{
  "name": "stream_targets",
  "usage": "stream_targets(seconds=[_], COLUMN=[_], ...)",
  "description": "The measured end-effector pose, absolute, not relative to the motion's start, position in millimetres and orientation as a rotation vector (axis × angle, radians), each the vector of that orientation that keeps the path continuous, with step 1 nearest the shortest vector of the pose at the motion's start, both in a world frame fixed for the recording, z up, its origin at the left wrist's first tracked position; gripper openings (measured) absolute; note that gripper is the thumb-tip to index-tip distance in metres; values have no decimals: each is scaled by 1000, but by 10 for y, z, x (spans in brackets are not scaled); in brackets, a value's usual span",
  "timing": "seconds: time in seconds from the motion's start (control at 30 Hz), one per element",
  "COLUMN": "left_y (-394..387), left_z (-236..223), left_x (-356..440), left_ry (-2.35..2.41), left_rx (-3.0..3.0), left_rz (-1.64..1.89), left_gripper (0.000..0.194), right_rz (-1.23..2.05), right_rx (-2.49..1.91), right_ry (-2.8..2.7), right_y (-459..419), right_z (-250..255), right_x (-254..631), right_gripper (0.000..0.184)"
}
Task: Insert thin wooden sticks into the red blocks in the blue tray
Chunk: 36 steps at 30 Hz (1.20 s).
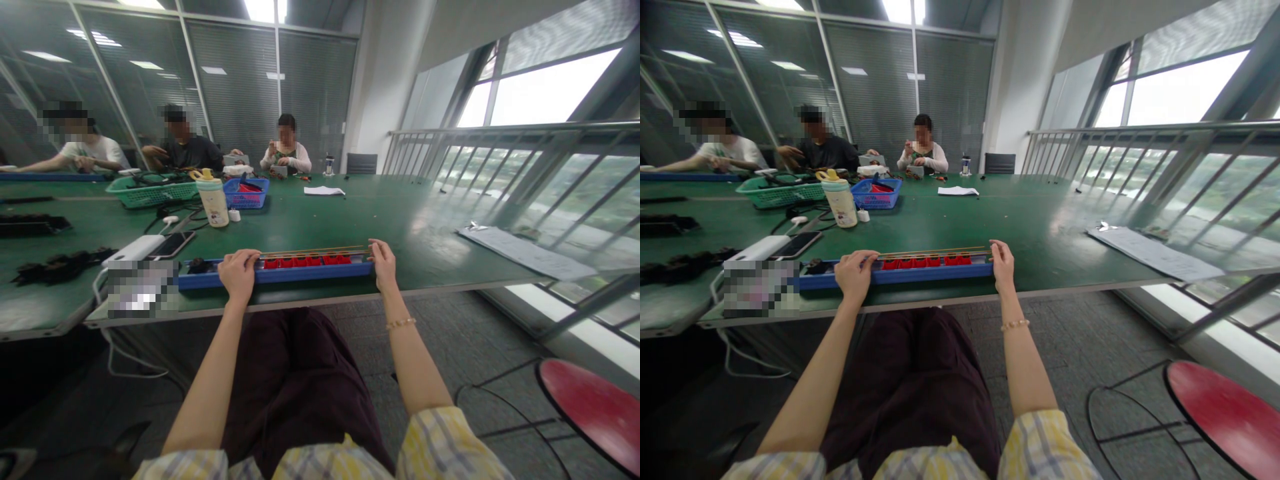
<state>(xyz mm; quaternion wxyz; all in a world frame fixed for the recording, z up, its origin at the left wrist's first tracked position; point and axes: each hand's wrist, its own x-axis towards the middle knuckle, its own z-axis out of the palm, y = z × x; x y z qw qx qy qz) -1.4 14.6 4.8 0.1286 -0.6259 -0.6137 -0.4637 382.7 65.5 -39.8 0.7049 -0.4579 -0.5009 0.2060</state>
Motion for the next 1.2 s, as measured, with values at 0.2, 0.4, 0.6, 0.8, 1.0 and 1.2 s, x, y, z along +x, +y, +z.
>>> stream_targets(seconds=[0.2, 0.4, 0.6, 0.8, 1.0, 1.2], left_y=[163, 174, 174, 164, 146, 138], left_z=[40, 16, 5, -5, 2, -6], left_x=[-18, -24, -16, -18, -15, -8], left_ry=[-1758, -1749, -1755, -1736, -1713, -1698], left_rx=[-1834, -1837, -1854, -1872, -1896, -1891], left_rz=[-1372, -1318, -1250, -1172, -1151, -1192], left_gripper=[36, 36, 36, 34, 34, 36], right_rz=[296, 146, 74, 89, 161, 109], right_rx=[-1109, -1217, -1183, -1178, -1169, -1176], right_ry=[-1282, -1332, -1346, -1311, -1274, -1219], right_y=[578, 572, 563, 554, 576, 617], right_z=[-341, -332, -303, -310, -344, -396], right_x=[3777, 3772, 3767, 3776, 3792, 3813], right_gripper=[47, 48, 47, 47, 46, 45])
